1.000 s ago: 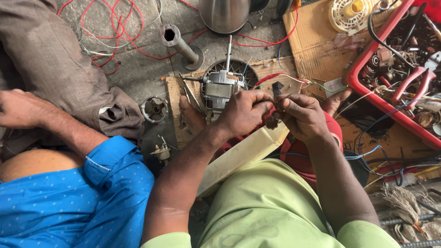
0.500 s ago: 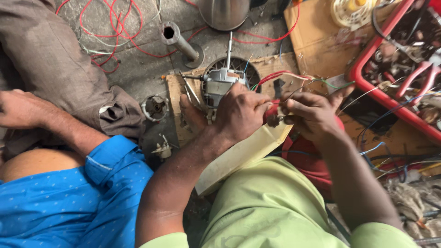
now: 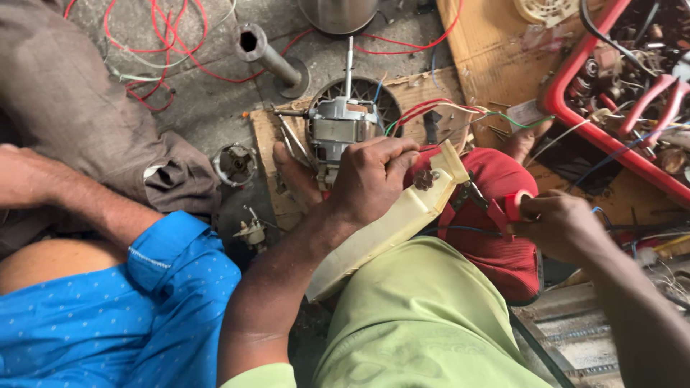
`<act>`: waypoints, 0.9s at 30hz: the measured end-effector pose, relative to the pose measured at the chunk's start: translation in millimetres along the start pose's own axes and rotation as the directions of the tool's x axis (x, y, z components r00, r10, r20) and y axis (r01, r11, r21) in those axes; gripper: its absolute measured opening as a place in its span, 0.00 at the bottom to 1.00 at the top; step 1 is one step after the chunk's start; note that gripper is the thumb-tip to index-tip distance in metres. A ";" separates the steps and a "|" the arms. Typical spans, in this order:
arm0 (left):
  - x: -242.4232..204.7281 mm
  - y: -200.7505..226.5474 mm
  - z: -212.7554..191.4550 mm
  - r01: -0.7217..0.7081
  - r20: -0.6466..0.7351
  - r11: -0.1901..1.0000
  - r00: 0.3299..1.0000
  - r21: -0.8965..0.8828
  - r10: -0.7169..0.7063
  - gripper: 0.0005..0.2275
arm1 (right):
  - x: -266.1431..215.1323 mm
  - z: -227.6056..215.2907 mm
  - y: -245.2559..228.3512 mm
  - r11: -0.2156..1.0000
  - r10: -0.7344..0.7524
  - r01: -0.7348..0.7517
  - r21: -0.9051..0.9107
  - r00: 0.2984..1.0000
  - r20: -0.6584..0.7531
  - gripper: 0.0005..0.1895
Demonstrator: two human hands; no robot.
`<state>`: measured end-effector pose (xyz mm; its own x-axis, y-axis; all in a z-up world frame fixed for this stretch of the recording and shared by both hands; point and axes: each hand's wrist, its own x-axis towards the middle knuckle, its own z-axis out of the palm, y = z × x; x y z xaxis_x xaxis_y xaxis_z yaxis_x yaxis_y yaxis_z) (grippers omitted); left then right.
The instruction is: The person manipulates wires and components of a fan motor by hand, applying red tape to secure electrical connections.
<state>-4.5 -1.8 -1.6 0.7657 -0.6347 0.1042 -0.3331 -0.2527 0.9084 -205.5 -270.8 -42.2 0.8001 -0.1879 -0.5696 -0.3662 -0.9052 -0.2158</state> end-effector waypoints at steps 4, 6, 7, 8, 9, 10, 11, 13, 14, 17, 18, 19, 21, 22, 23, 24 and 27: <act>-0.8 -3.7 1.8 -0.004 -0.014 1.000 1.000 -0.023 0.004 0.06 | -9.5 -35.3 -5.1 0.923 0.105 -0.087 0.374 0.994 -0.026 0.15; -1.5 -0.6 3.0 0.030 -0.013 0.998 0.999 -0.052 -0.031 0.07 | -2.7 -32.1 -31.6 0.743 0.143 -0.183 0.644 0.983 0.115 0.13; 0.4 0.4 1.9 0.062 -0.014 0.995 0.998 -0.074 -0.063 0.07 | 3.7 -27.0 -46.8 0.585 0.095 -0.167 0.793 0.986 0.138 0.11; 3.4 1.0 1.9 0.056 -0.024 0.996 0.998 -0.071 -0.058 0.07 | 8.3 -21.7 -60.2 0.470 0.018 -0.085 0.879 0.996 0.086 0.11; 2.0 1.7 2.3 0.070 -0.023 0.995 0.997 -0.070 -0.072 0.08 | 10.1 -14.7 -71.9 0.333 -0.054 -0.016 0.943 0.998 0.036 0.11; 0.3 2.0 2.6 0.084 -0.021 0.994 0.996 -0.069 -0.086 0.08 | 13.5 -10.1 -80.1 0.333 -0.064 -0.016 0.943 0.997 0.040 0.11; -0.2 2.3 2.7 0.083 -0.024 0.994 0.996 -0.064 -0.085 0.08 | 18.1 -4.4 -90.0 0.270 -0.067 0.033 0.962 0.998 -0.015 0.13; -0.7 3.8 3.9 0.142 -0.007 0.984 0.990 -0.105 -0.143 0.10 | 23.6 1.0 -101.8 0.205 -0.067 0.088 0.975 0.995 -0.076 0.17; 1.6 3.0 3.7 0.137 -0.007 0.985 0.990 -0.104 -0.138 0.10 | 25.1 2.4 -105.7 0.134 -0.085 0.101 0.986 0.992 -0.090 0.17; 2.0 -1.2 1.7 0.156 0.021 0.988 0.988 -0.011 -0.155 0.14 | 26.9 5.6 -113.7 0.069 -0.101 0.114 0.991 0.989 -0.106 0.18; 1.3 -3.1 0.7 0.164 0.039 0.986 0.986 -0.005 -0.164 0.15 | 27.3 5.5 -114.1 0.077 -0.101 0.119 0.990 0.989 -0.111 0.19; 1.5 -4.5 1.5 0.173 0.055 0.985 0.983 0.002 -0.173 0.16 | 27.3 4.9 -114.2 0.080 -0.097 0.121 0.989 0.989 -0.113 0.19; 1.8 -6.9 4.3 0.164 0.053 0.986 0.985 0.009 -0.165 0.16 | 28.2 4.9 -116.9 0.101 -0.089 0.117 0.988 0.990 -0.109 0.20; 0.9 -8.5 4.0 0.160 0.050 0.987 0.986 0.020 -0.161 0.15 | 29.0 4.8 -118.1 0.099 -0.093 0.119 0.988 0.990 -0.109 0.20; 0.4 -9.9 4.0 0.161 0.047 0.987 0.986 0.022 -0.162 0.15 | 29.2 4.3 -117.8 0.075 -0.111 0.134 0.988 0.986 -0.125 0.20; 0.3 -11.4 3.9 0.156 0.057 0.988 0.986 0.014 -0.157 0.15 | 29.6 4.2 -117.9 0.051 -0.128 0.149 0.988 0.982 -0.141 0.20; 0.7 -13.4 6.1 0.158 0.080 0.987 0.984 0.008 -0.158 0.14 | 30.5 5.0 -118.5 0.070 -0.120 0.138 0.988 0.984 -0.129 0.20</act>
<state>-2.8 -3.3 -16.1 0.7622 -0.6432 -0.0735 -0.2124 -0.3558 0.9101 -140.1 -167.4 -38.0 0.8927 -0.1254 -0.4328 -0.3849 0.2872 -0.8771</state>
